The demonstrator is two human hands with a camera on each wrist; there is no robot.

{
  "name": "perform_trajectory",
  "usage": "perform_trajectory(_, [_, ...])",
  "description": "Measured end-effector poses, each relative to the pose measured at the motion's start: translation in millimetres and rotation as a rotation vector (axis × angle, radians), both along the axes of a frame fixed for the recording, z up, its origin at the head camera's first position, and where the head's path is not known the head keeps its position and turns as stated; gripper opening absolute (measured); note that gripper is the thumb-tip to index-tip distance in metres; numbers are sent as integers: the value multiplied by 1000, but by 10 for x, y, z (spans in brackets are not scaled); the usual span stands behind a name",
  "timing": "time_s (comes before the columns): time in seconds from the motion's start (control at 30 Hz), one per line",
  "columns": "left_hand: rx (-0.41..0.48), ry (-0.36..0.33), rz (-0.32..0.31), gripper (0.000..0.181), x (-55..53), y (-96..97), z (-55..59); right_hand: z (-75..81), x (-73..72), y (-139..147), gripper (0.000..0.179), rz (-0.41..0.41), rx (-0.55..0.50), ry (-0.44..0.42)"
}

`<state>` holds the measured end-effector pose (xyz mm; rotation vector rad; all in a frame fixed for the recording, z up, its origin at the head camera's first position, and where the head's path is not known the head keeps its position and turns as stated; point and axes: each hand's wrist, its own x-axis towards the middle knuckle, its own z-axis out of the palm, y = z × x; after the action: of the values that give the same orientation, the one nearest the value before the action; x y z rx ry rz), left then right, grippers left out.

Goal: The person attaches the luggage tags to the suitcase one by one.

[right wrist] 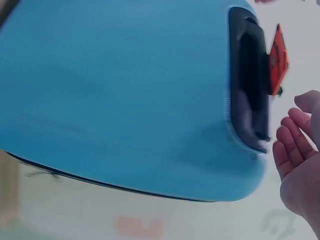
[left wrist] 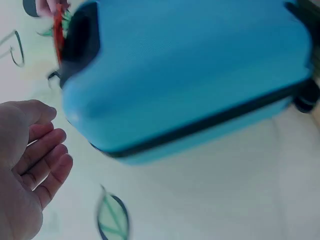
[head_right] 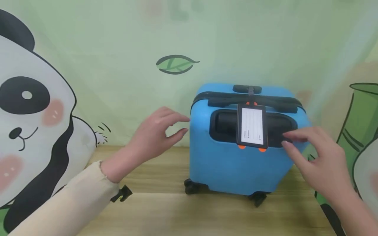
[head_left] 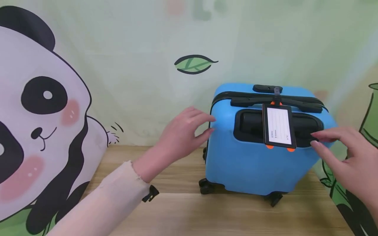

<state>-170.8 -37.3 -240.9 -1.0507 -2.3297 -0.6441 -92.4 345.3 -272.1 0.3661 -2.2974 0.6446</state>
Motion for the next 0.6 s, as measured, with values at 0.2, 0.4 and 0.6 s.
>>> perform_trajectory(0.2, [10, -30, 111, 25, 46, -487, -352, -398, 176, 11, 20, -35, -88, -51])
perform_trajectory(0.4, [-21, -70, 216, 23, 142, -922, -782, -803, 308, -5, 18, -117, -103, -164])
perform_trajectory(0.6, [-76, -40, 339, 29, 324, -1323, -1275, -1318, 376, -30, 25, -96, -83, -150])
